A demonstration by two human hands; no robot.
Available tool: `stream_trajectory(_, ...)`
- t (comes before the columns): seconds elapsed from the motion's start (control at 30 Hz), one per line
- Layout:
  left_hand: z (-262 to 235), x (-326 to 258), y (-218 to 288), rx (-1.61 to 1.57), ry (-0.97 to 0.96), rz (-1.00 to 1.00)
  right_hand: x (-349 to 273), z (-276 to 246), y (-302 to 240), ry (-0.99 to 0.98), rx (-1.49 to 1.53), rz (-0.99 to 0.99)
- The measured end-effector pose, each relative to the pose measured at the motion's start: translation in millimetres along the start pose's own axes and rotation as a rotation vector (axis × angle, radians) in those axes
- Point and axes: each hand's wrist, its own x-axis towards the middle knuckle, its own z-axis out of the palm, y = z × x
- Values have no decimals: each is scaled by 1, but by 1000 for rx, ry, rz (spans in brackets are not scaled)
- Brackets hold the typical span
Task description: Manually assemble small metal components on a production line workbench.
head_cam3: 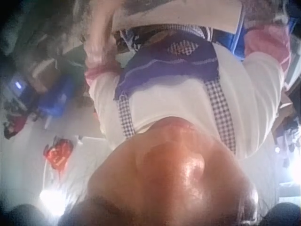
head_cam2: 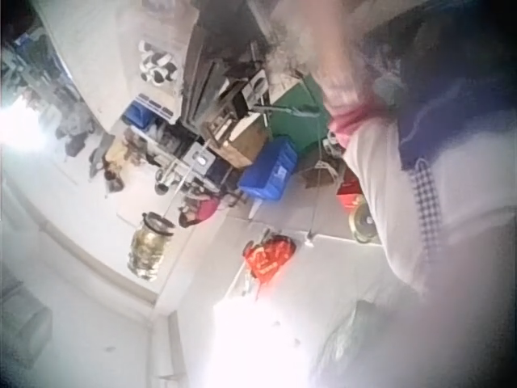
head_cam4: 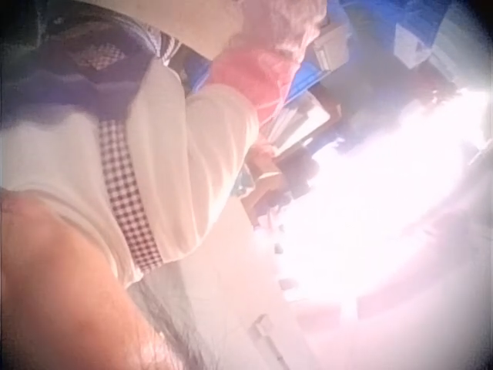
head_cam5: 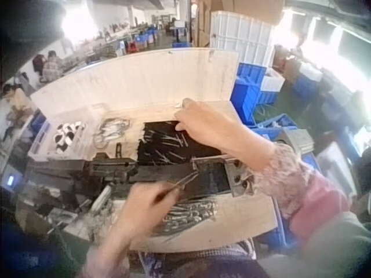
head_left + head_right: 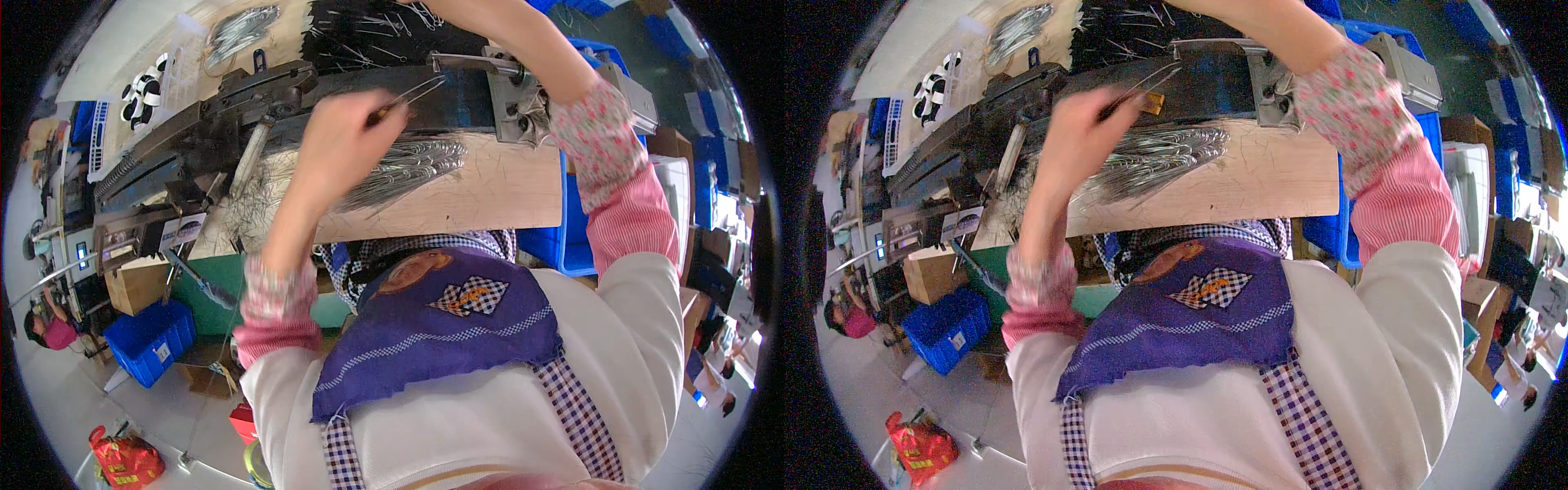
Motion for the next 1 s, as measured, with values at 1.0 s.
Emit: stream_trajectory(1.0, 30, -57, -17, -599, 383, -438, 9, 57, -74, 125, 566, -197)
